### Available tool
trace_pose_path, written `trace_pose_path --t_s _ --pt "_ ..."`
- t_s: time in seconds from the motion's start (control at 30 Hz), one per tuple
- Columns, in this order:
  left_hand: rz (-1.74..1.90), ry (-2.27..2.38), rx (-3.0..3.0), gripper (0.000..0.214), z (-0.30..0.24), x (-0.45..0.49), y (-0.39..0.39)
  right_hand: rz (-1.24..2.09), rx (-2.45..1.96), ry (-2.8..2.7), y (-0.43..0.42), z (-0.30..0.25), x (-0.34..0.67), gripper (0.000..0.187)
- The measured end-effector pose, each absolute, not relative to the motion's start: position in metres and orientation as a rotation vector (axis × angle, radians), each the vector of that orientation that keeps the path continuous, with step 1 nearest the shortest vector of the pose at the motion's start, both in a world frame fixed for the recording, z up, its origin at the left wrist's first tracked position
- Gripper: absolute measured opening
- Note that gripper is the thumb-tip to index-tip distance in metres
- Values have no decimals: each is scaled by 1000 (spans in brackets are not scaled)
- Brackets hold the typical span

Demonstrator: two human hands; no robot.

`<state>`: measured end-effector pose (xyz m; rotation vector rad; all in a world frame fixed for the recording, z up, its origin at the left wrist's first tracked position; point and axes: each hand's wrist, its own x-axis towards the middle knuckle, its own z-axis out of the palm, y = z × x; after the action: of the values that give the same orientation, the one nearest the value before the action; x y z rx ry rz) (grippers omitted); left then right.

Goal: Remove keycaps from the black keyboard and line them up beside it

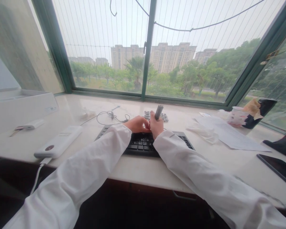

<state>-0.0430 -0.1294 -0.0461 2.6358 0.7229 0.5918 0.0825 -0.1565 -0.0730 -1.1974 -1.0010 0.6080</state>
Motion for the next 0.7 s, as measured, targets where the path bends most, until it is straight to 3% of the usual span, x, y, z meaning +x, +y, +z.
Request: trace_pose_path --t_s 0.37,0.7 --pt "689 781 2581 24 -62 -44 -116 314 -1200 -1322 -173 -69 76 54" --pt "721 776 2811 12 -65 -36 -114 150 -1074 -1362 -193 -61 63 44"
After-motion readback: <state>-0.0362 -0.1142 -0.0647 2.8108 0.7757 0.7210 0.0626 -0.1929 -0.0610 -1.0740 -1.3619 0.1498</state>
